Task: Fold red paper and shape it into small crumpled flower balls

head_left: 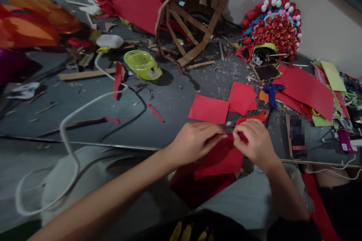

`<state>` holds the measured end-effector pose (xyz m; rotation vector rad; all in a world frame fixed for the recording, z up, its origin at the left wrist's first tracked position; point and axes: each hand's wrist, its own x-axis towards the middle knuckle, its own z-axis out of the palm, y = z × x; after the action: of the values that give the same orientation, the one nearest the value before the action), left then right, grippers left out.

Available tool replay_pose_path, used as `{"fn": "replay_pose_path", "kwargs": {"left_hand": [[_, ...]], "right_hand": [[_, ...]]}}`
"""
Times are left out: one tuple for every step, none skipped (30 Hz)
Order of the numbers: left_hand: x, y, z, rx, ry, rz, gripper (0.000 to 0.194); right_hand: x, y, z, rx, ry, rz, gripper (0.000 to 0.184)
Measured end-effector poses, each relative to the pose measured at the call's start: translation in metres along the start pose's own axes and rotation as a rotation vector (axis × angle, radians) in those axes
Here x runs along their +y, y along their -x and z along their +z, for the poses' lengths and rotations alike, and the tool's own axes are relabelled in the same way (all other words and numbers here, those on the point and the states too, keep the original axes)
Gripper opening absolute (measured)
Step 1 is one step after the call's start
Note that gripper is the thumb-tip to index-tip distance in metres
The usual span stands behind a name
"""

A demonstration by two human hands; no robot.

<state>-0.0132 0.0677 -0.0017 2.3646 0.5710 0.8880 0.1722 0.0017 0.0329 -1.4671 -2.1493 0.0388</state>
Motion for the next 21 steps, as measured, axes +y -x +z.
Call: {"fn": "replay_pose_path", "kwargs": {"left_hand": [[0.000, 0.000, -0.002, 0.009, 0.003, -0.017, 0.023], [-0.001, 0.000, -0.005, 0.017, 0.011, -0.042, 0.022], [-0.001, -0.001, -0.009, 0.030, 0.022, -0.075, 0.021], [-0.002, -0.002, -0.014, 0.052, 0.032, -0.117, 0.021], [-0.002, -0.003, -0.018, 0.088, 0.038, -0.164, 0.020], [-0.003, -0.004, -0.022, 0.135, 0.038, -0.216, 0.020], [-0.003, -0.004, -0.025, 0.192, 0.032, -0.274, 0.019], [-0.004, -0.005, -0.026, 0.247, 0.024, -0.333, 0.018], [-0.004, -0.006, -0.026, 0.293, 0.019, -0.389, 0.017], [-0.005, -0.006, -0.025, 0.326, 0.020, -0.435, 0.017], [-0.005, -0.007, -0.024, 0.353, 0.030, -0.471, 0.016], [-0.005, -0.007, -0.021, 0.370, 0.045, -0.500, 0.016], [-0.005, -0.007, -0.019, 0.383, 0.063, -0.522, 0.016], [-0.005, -0.007, -0.017, 0.385, 0.081, -0.539, 0.017], [-0.005, -0.007, -0.015, 0.381, 0.099, -0.556, 0.017], [-0.006, -0.007, -0.014, 0.372, 0.117, -0.574, 0.018], [-0.007, -0.007, -0.013, 0.360, 0.138, -0.595, 0.018], [-0.008, -0.007, -0.012, 0.347, 0.167, -0.616, 0.019], [-0.009, -0.007, -0.011, 0.338, 0.205, -0.632, 0.020], [-0.010, -0.008, -0.010, 0.331, 0.253, -0.646, 0.020], [-0.012, -0.008, -0.009, 0.323, 0.309, -0.657, 0.021]], "right_hand": [[0.002, 0.000, -0.001, 0.011, 0.031, -0.001, 0.012], [0.006, 0.001, -0.003, 0.022, 0.063, 0.003, 0.013], [0.011, 0.001, -0.005, 0.033, 0.093, 0.012, 0.014], [0.016, 0.001, -0.008, 0.041, 0.118, 0.032, 0.014], [0.021, 0.002, -0.011, 0.049, 0.132, 0.060, 0.014], [0.026, 0.002, -0.013, 0.058, 0.130, 0.099, 0.013], [0.030, 0.003, -0.015, 0.065, 0.104, 0.150, 0.012], [0.032, 0.003, -0.016, 0.067, 0.048, 0.209, 0.011], [0.032, 0.003, -0.016, 0.057, -0.041, 0.268, 0.008], [0.031, 0.004, -0.015, 0.029, -0.156, 0.319, 0.006], [0.029, 0.004, -0.012, -0.016, -0.287, 0.357, 0.011], [0.026, 0.004, -0.009, -0.068, -0.420, 0.382, 0.019], [0.023, 0.005, -0.004, -0.114, -0.543, 0.397, 0.026], [0.020, 0.005, 0.000, -0.146, -0.644, 0.410, 0.030], [0.018, 0.005, 0.004, -0.166, -0.718, 0.423, 0.031], [0.016, 0.004, 0.008, -0.171, -0.759, 0.437, 0.031], [0.016, 0.004, 0.011, -0.167, -0.769, 0.450, 0.031], [0.015, 0.004, 0.012, -0.155, -0.751, 0.454, 0.032], [0.016, 0.004, 0.013, -0.145, -0.715, 0.444, 0.032], [0.016, 0.004, 0.013, -0.136, -0.675, 0.419, 0.032], [0.017, 0.004, 0.013, -0.134, -0.643, 0.383, 0.033]]}}
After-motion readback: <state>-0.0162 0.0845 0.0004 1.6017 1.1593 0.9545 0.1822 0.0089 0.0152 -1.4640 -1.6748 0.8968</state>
